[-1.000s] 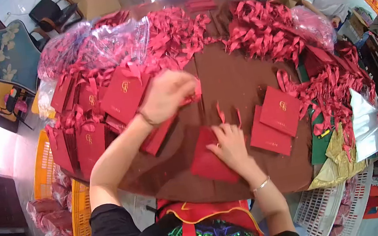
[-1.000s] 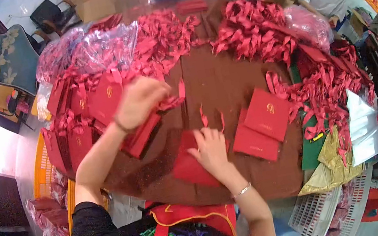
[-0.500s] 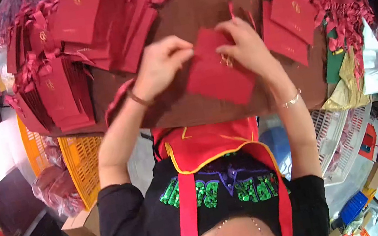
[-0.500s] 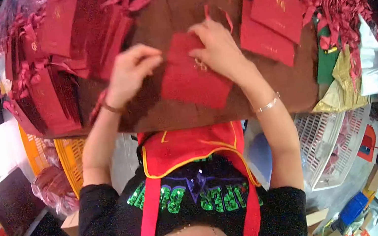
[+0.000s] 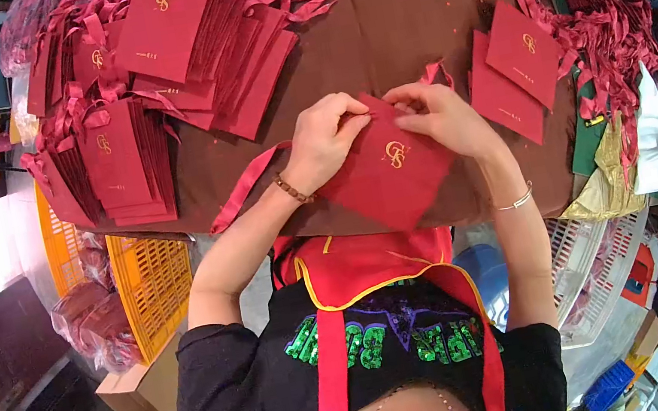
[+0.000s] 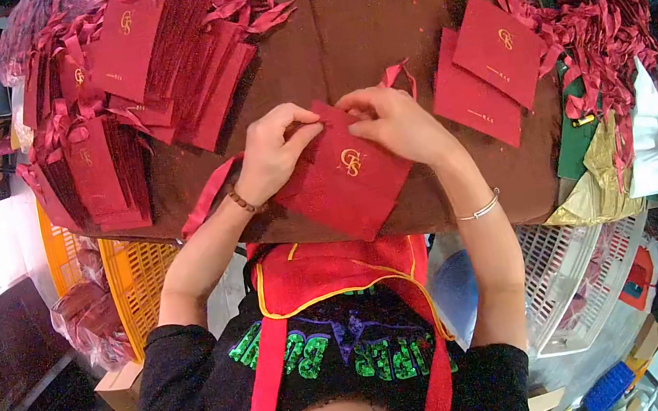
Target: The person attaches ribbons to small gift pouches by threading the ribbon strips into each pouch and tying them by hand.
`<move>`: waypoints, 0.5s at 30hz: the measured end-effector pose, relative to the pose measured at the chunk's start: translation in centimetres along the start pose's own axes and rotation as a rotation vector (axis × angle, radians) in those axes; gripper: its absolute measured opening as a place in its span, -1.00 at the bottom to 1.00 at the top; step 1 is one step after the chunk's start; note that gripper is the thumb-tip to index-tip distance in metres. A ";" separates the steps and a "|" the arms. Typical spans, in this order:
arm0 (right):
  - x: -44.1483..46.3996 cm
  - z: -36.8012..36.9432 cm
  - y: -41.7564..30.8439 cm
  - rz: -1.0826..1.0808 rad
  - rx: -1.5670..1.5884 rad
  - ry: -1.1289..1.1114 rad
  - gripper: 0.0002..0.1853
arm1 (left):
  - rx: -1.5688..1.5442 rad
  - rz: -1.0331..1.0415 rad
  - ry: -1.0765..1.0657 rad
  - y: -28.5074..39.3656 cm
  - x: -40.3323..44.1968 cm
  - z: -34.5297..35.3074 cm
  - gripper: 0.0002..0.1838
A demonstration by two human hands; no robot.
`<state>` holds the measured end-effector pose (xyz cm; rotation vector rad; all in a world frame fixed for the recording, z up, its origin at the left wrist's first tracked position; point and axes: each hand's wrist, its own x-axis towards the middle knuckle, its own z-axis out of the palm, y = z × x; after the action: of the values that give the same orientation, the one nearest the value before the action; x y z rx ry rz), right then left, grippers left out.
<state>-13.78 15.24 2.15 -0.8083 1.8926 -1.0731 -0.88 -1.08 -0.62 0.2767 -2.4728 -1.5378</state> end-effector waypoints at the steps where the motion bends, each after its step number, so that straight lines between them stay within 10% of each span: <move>1: -0.2 0.3 -0.1 -0.047 -0.106 0.005 -0.67 | 0.002 -0.019 0.014 0.0 -0.1 0.2 -0.90; 5: -0.7 1.1 -0.2 -0.076 -0.201 0.050 -0.63 | -0.302 -0.214 0.022 0.0 -0.1 0.2 -0.90; 15: -0.5 1.2 0.7 0.055 0.260 -0.105 -0.66 | 0.143 0.183 0.046 0.7 -0.7 0.7 -0.93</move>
<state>-12.61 15.52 1.34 -0.6473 1.6372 -1.1886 -0.42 0.01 -0.32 0.1028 -2.4978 -1.2717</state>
